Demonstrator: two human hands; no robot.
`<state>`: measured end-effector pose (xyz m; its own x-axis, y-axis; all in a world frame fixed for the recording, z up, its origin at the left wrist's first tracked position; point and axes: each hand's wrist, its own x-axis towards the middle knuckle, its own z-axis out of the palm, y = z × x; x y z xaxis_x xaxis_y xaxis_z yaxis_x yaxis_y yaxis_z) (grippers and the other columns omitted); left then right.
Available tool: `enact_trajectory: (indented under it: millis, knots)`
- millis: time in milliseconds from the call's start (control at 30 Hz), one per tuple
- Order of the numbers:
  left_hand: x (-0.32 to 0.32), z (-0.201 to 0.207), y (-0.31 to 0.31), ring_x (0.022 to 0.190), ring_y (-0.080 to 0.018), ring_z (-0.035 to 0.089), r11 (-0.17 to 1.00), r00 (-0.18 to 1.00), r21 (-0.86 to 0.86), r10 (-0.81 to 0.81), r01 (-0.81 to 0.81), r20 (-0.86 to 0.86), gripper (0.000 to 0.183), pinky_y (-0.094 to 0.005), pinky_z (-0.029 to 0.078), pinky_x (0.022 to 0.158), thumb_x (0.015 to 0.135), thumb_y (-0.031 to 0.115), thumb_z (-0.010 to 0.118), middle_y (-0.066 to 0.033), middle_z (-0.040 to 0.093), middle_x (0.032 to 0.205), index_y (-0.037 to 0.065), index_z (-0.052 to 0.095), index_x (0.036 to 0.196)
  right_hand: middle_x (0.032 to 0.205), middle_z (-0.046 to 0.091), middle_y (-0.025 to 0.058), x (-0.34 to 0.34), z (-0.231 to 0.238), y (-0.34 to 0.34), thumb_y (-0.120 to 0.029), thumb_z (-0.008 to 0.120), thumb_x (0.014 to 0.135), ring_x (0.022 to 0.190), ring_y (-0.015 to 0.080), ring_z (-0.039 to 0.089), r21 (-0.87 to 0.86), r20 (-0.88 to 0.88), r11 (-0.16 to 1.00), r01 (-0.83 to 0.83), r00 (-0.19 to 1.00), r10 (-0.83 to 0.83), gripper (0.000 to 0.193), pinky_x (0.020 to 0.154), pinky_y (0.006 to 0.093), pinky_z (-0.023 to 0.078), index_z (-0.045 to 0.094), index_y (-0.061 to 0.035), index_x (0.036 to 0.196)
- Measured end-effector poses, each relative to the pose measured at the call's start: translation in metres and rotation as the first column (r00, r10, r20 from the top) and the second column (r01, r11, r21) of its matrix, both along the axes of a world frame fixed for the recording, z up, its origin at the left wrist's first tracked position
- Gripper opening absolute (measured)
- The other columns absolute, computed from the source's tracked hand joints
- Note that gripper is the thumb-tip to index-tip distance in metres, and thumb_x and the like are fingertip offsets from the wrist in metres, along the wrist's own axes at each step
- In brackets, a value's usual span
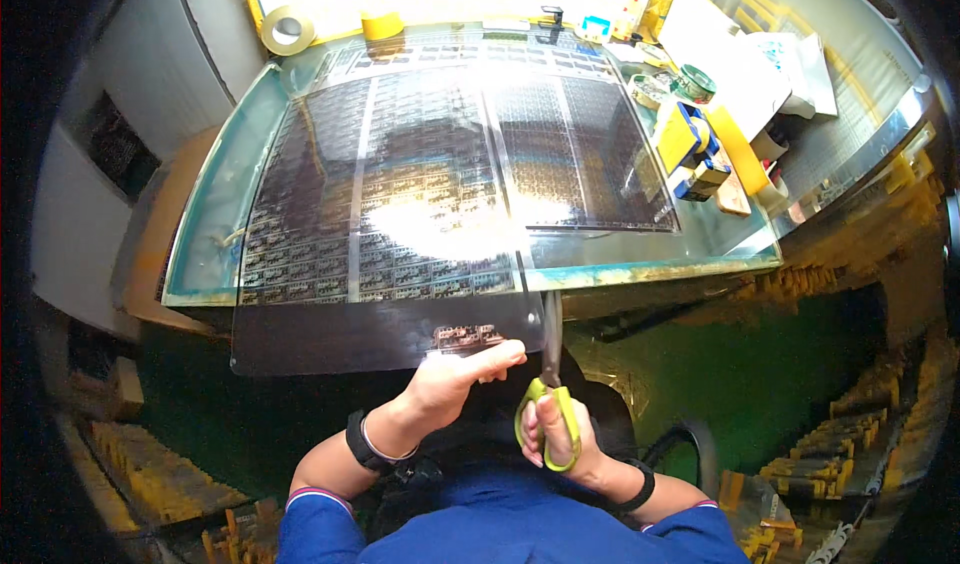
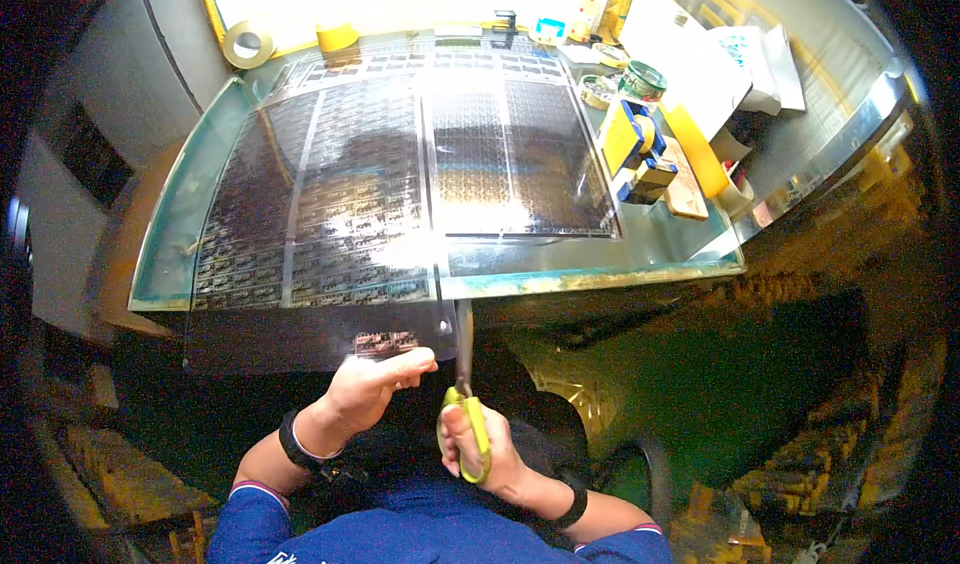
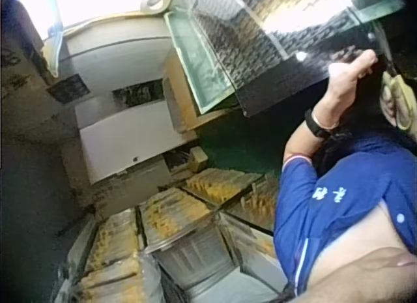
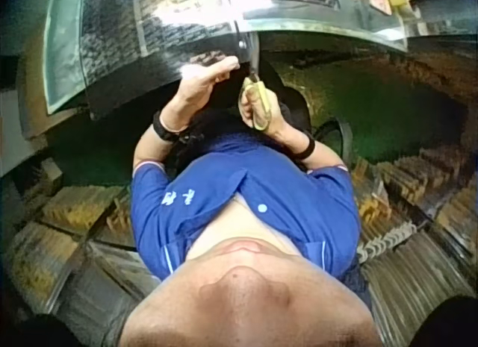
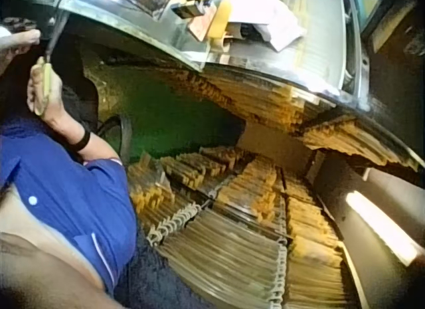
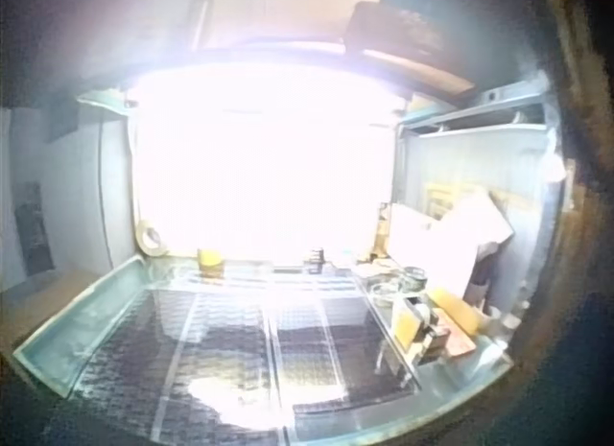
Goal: Cutting a sheet of flexible dark material with scissors on a glass table.
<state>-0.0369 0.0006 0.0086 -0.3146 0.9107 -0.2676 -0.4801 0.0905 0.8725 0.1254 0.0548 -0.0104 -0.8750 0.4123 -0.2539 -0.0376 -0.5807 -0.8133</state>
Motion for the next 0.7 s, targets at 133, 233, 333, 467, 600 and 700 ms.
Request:
enact_trajectory:
  millis: [133, 233, 333, 467, 600, 700]
  knots:
    - [-0.004, -0.002, -0.012, 0.06, -0.0093, 0.05, 1.0, 0.997, -0.024, 0.015, -0.017, -0.078, 0.013, -0.0224, 0.037, 0.053, 0.077, 0.017, 0.061, -0.0037, 0.059, 0.071, 0.004, 0.061, 0.078, 0.058, 0.041, 0.0009, 0.001, 0.001, 0.012, -0.047, 0.05, 0.082, 0.043, 0.0085, 0.042, 0.039, 0.104, 0.986, 0.16, 0.981, -0.163, 0.044, 0.036, 0.0207, 0.037, 0.042, -0.0044, 0.074]
    - [-0.011, 0.002, -0.031, 0.06, -0.0079, 0.051, 0.985, 0.988, -0.075, 0.153, -0.152, -0.001, 0.016, -0.0205, 0.037, 0.052, 0.079, 0.019, 0.061, -0.0028, 0.058, 0.068, 0.003, 0.061, 0.079, 0.064, 0.044, 0.0031, 0.002, -0.003, 0.017, -0.045, 0.047, 0.084, 0.05, 0.0105, 0.045, 0.149, 0.044, 0.973, 0.176, 0.982, -0.185, 0.042, 0.044, 0.0228, 0.041, 0.043, -0.0033, 0.078]
    - [-0.025, 0.004, -0.056, 0.053, -0.0095, 0.052, 0.883, 0.89, -0.11, 0.45, -0.455, -0.069, 0.013, -0.0216, 0.039, 0.046, 0.079, 0.016, 0.06, -0.0034, 0.057, 0.066, 0.003, 0.059, 0.077, 0.077, 0.045, 0.0075, -0.001, -0.017, 0.03, -0.035, 0.041, 0.089, 0.066, 0.0138, 0.047, 0.285, -0.131, 0.921, 0.264, 0.963, -0.236, 0.034, 0.06, 0.0268, 0.043, 0.043, -0.0013, 0.088]
    - [-0.044, 0.012, -0.082, 0.058, -0.0097, 0.054, 0.733, 0.725, 0.017, 0.675, -0.68, -0.137, 0.01, -0.0213, 0.043, 0.047, 0.078, 0.008, 0.059, -0.0029, 0.057, 0.07, 0.004, 0.055, 0.087, 0.074, 0.045, 0.0065, -0.006, -0.008, 0.039, -0.03, 0.041, 0.09, 0.063, 0.0128, 0.047, 0.315, -0.134, 0.923, 0.222, 0.973, -0.188, 0.029, 0.058, 0.0258, 0.043, 0.043, -0.001, 0.086]
    - [-0.059, 0.016, -0.098, 0.073, -0.0131, 0.057, 0.607, 0.513, 0.235, 0.781, -0.759, -0.356, 0.038, -0.0241, 0.049, 0.06, 0.079, -0.003, 0.055, -0.0072, 0.055, 0.092, 0.005, 0.038, 0.112, 0.07, 0.046, 0.0042, -0.007, -0.005, 0.042, -0.025, 0.042, 0.09, 0.059, 0.0116, 0.047, 0.538, -0.097, 0.83, 0.147, 0.989, -0.112, 0.026, 0.056, 0.0249, 0.043, 0.045, -0.0006, 0.083]
    - [-0.076, 0.018, -0.11, 0.084, -0.0153, 0.055, 0.599, 0.408, 0.381, 0.781, -0.705, -0.473, 0.05, -0.0268, 0.051, 0.065, 0.081, -0.005, 0.048, -0.0108, 0.052, 0.101, 0.005, 0.026, 0.124, 0.069, 0.049, 0.0042, -0.006, -0.001, 0.042, -0.025, 0.043, 0.089, 0.057, 0.0105, 0.049, 0.55, -0.055, 0.822, 0.149, 0.988, -0.142, 0.025, 0.054, 0.0236, 0.043, 0.046, -0.0003, 0.083]
